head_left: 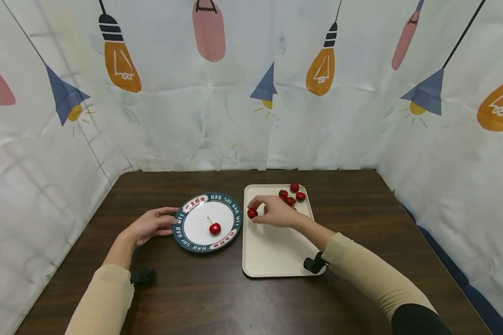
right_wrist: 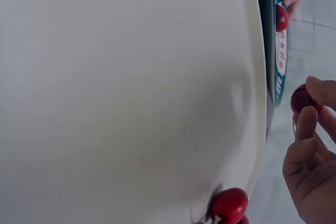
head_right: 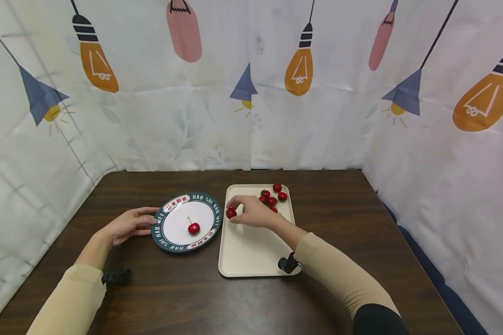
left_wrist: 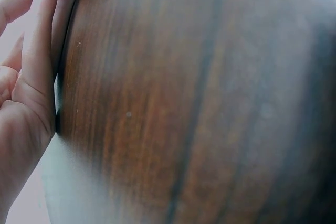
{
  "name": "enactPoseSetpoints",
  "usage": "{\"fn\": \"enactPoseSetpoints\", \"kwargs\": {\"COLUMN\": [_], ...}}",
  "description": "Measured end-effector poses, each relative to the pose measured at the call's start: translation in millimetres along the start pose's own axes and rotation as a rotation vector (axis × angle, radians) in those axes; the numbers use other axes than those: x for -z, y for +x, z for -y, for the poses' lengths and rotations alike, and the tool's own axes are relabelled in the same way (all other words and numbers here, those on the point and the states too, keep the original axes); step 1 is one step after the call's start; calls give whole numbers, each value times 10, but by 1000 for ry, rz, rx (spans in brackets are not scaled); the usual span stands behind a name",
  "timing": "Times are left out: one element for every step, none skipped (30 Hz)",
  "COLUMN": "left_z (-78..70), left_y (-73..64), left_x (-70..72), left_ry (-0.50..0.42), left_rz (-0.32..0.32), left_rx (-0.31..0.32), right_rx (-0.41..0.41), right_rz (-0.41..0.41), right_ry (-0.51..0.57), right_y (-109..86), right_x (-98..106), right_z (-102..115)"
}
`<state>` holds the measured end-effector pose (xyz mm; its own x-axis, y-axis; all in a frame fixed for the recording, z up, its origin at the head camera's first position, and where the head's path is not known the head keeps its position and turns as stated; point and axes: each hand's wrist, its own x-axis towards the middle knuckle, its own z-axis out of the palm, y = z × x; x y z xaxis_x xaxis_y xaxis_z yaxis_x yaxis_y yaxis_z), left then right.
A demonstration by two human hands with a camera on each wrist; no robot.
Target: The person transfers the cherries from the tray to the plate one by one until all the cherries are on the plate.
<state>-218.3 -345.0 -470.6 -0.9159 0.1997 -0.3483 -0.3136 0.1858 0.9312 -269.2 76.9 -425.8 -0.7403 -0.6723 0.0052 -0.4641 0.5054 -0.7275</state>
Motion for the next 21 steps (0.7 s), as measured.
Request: {"fn": "enactPoseSetpoints", "kwargs": {"left_z": [1,1,1,1,-1,-5,-3,-3,-4,-6,-9,-12,-15,-19,-23,-25,-26,-26,-26,-25,-23], "left_y": [-1,-3,-4,-5,-5,-7,-11,-14,-17,-20,-22,-24,-25,-26,-26,-25,-24,-22,-22,-21,-21], "left_x": [0,-1,-1,0,0,1,-1,-2,-4,-6,-8,-9,-11,-13,-16,-18,-20,-21,-20,-20,-18], "left_ry": [2,3,6,6,7,10,13,15,16,14,14,13,12,9,7,7,8,11,12,13,15], "left_rz": [-1,-3,-4,-5,-5,-6,-5,-4,-4,-5,-5,-5,-4,-6,-7,-7,-7,-7,-8,-9,-10], "left_rx": [2,4,5,7,7,7,8,8,7,8,7,6,4,3,2,2,1,1,1,1,1], "right_rx": [10,22,29,34,36,39,39,40,41,43,49,54,56,62,66,71,76,77,81,87,91], "right_rz": [5,10,15,18,21,25,29,32,35,38,42,45,47,49,52,56,59,63,67,71,75], "right_ry": [-7,-15,-19,-22,-26,-25,-23,-22,-20,-18,-17,-14,-13,-16,-15,-17,-21,-24,-30,-34,-34], "right_y": [7,16,25,34,44,56,64,74,83,92,102,112,119,129,138,149,159,167,180,194,209], "right_x": [-12,-26,-39,-53,-67,-81,-101,-121,-140,-159,-177,-196,-213,-231,-248,-266,-283,-299,-312,-324,-335], "right_z": [15,28,39,49,59,68,77,85,93,103,110,119,129,136,143,150,154,163,173,184,196]}}
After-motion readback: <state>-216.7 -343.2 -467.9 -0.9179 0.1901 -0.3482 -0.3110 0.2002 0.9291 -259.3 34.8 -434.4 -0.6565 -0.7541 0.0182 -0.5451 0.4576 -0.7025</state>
